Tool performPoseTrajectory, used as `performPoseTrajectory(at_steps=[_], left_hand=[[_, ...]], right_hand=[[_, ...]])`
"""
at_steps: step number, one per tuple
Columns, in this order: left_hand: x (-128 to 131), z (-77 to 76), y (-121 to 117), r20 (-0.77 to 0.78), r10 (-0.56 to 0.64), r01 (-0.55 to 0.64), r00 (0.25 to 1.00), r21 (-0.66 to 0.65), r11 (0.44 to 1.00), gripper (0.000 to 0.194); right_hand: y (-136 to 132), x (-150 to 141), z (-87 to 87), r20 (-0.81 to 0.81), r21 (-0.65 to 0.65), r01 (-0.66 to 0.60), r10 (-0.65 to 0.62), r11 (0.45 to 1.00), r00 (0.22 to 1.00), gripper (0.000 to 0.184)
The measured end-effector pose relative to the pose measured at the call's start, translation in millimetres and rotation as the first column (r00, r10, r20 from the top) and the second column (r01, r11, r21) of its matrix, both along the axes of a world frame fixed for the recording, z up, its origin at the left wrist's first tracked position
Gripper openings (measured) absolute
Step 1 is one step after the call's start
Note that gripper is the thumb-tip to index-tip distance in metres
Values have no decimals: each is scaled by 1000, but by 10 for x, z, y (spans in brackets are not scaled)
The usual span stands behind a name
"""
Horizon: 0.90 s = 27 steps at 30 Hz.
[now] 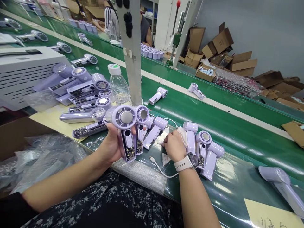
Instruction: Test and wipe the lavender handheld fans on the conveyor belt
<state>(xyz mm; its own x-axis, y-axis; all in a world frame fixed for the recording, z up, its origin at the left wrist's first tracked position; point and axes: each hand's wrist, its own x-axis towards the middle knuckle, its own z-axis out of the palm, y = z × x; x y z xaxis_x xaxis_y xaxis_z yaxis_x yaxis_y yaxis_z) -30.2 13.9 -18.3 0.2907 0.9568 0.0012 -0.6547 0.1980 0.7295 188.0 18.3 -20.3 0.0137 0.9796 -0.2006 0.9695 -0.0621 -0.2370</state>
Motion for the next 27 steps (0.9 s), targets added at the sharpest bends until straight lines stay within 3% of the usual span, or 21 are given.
performPoseTrajectory(at_steps=[8, 13, 15, 17, 19, 22, 27], left_hand=[[85, 44, -44, 30, -83, 84, 996, -26, 996, 73], [157, 79, -76, 75, -166, 168, 983, -20, 986, 77], [189, 75, -96, 63, -176, 176, 982, -5, 984, 78], [228, 74, -121, 56, -199, 198, 978, 13, 980, 78], [270, 95, -148, 70, -281, 279, 957, 32, 960, 75], [330, 179, -181, 99, -402, 396, 910, 72, 915, 71], [370, 289, -210, 59, -415, 411, 908, 65, 909, 72]], right_hand=[[-175, 1, -30, -83, 10, -4, 5, 1000, 997, 12], [-421, -111, 267, -133, 115, -2, 17, 993, 991, 12], [-595, -201, 457, -345, 170, 50, 12, 984, 939, 10], [-755, -299, 623, -592, 194, 87, 46, 977, 805, 9], [-859, -381, 730, -702, 232, 81, 109, 969, 704, 9], [-903, -446, 777, -698, 315, 85, 170, 945, 696, 9], [-892, -454, 730, -678, 378, 107, 196, 919, 709, 11]])
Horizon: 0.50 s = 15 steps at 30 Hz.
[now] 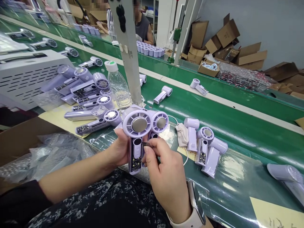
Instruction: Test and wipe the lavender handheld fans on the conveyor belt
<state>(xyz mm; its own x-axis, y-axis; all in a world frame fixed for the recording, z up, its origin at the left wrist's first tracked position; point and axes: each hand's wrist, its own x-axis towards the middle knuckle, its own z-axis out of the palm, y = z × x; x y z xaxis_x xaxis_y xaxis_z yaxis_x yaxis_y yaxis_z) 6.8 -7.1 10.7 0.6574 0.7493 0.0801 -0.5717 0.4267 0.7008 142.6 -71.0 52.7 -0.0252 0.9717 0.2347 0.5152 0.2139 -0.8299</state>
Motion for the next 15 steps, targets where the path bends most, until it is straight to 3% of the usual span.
performPoseTrajectory(at_steps=[10, 15], left_hand=[[-10, -19, -9, -9, -9, 9, 1000, 35, 999, 76], [-21, -57, 3, -104, 120, -112, 987, 77, 991, 75]], right_hand=[[-30, 7, -50, 38, 25, 13, -14, 1000, 999, 10], [-46, 35, -64, 255, 77, 7, -27, 997, 967, 17]])
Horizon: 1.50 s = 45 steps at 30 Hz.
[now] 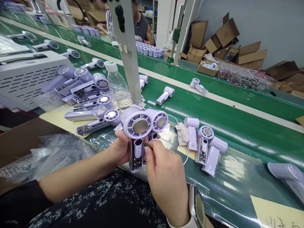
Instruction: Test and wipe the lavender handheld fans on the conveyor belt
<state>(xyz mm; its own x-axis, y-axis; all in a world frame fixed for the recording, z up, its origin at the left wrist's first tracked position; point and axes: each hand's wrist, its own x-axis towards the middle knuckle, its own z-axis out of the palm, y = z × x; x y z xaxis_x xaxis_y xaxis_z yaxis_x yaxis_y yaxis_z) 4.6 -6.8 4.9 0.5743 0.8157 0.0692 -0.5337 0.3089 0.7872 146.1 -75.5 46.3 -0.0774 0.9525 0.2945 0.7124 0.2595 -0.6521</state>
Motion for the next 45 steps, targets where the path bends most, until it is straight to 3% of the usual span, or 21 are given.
performPoseTrajectory(at_steps=[2, 4, 7, 10, 13, 16, 19, 26, 28, 30, 33, 38, 45], left_hand=[[-12, -56, 1, -59, 74, -72, 996, 40, 997, 74], [-26, -105, -2, -78, 64, -60, 995, 51, 997, 74], [-47, -115, -7, -36, -129, 129, 991, 8, 992, 77], [-63, -69, -8, -42, -343, 343, 939, 13, 939, 83], [-66, -48, -13, -61, -410, 410, 910, -16, 912, 90], [-56, -75, -26, -48, -380, 374, 924, -98, 922, 93], [-38, -113, -38, -8, -346, 339, 938, -178, 924, 91], [-28, -165, -42, 99, -320, 334, 942, -220, 916, 81], [-64, -173, -20, 90, -278, 292, 956, -227, 929, 78], [-118, -173, 18, 41, -200, 204, 979, -222, 954, 74], [-197, -154, 94, -9, -84, 81, 996, -188, 979, 68], [-316, -111, 182, -6, 31, -32, 999, -187, 982, 63], [-731, -153, 287, 3, 177, -175, 984, -137, 975, 57]], right_hand=[[1, 26, 27, 58, -19, -36, 37, 999, 998, 20], [11, 53, 65, 16, -92, -103, 105, 990, 994, 21], [36, 70, 105, -128, -167, -193, 173, 967, 977, 22], [54, 57, 98, -252, -164, -238, 193, 957, 948, 25], [59, 58, 53, -371, -203, -277, 187, 939, 909, 23], [55, 81, 0, -413, -192, -296, 197, 936, 889, 19], [45, 86, -35, -323, -86, -288, 247, 954, 914, 18], [4, 88, -26, -210, -24, -279, 268, 960, 940, 17], [24, 197, -48, -180, -37, -222, 211, 974, 961, 17], [97, 349, -110, -180, -110, -78, 58, 991, 982, 20], [310, 516, -260, -136, -258, 106, -145, 960, 980, 25], [621, 403, -409, -54, -213, 186, -201, 959, 978, 34], [687, 410, -353, 73, -165, 250, -240, 954, 968, 23]])
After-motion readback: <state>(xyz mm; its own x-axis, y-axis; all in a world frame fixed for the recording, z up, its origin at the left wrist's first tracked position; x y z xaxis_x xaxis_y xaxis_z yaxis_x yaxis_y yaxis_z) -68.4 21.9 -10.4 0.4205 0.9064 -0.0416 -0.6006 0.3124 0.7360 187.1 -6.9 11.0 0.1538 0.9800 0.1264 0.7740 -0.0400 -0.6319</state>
